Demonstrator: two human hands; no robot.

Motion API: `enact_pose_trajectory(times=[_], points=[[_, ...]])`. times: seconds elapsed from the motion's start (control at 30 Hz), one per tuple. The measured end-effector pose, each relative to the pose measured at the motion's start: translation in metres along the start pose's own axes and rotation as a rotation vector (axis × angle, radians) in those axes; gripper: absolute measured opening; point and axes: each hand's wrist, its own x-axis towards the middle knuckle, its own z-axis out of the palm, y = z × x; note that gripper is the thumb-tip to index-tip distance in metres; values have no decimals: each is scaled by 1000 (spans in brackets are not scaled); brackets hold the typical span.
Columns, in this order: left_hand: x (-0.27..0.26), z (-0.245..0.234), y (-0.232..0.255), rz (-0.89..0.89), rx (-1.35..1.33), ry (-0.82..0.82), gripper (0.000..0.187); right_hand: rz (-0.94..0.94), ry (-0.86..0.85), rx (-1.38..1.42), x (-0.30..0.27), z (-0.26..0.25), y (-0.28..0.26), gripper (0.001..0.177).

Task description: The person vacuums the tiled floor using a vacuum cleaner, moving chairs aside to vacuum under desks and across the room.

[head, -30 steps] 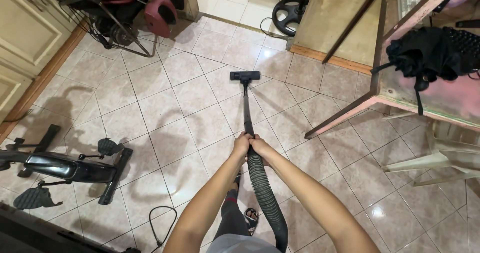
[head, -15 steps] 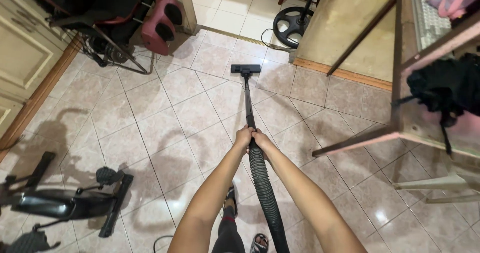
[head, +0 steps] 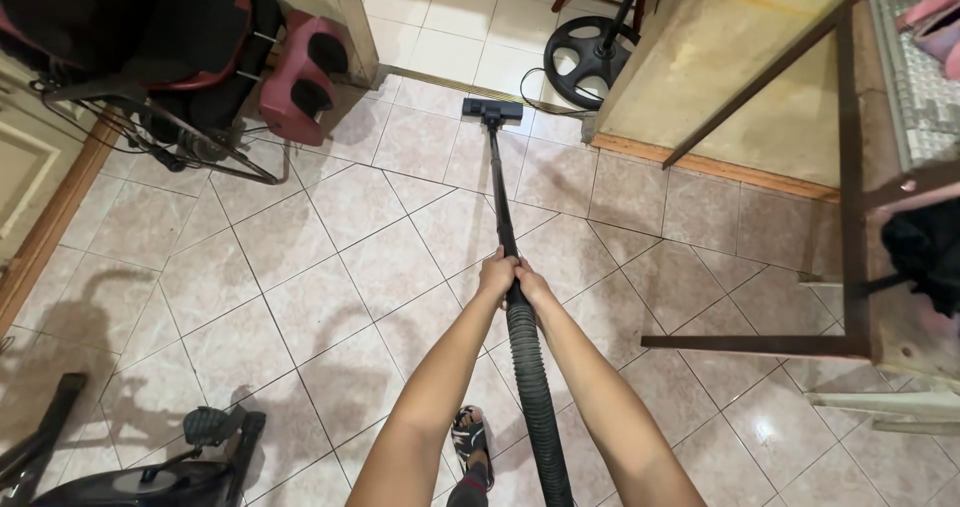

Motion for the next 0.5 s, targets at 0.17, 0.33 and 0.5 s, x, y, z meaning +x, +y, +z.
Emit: enact_pose_trajectory(times=[0.17, 0.33, 0.5], points=[[35, -15, 39, 35, 95, 14, 70, -26, -29, 87, 43, 21, -26, 51], [36, -34, 58, 9, 143, 15, 71, -30, -81, 97, 39, 46, -36, 32], [5, -48, 44, -67, 105, 29, 70, -18, -71, 79, 9, 55, -17, 28]])
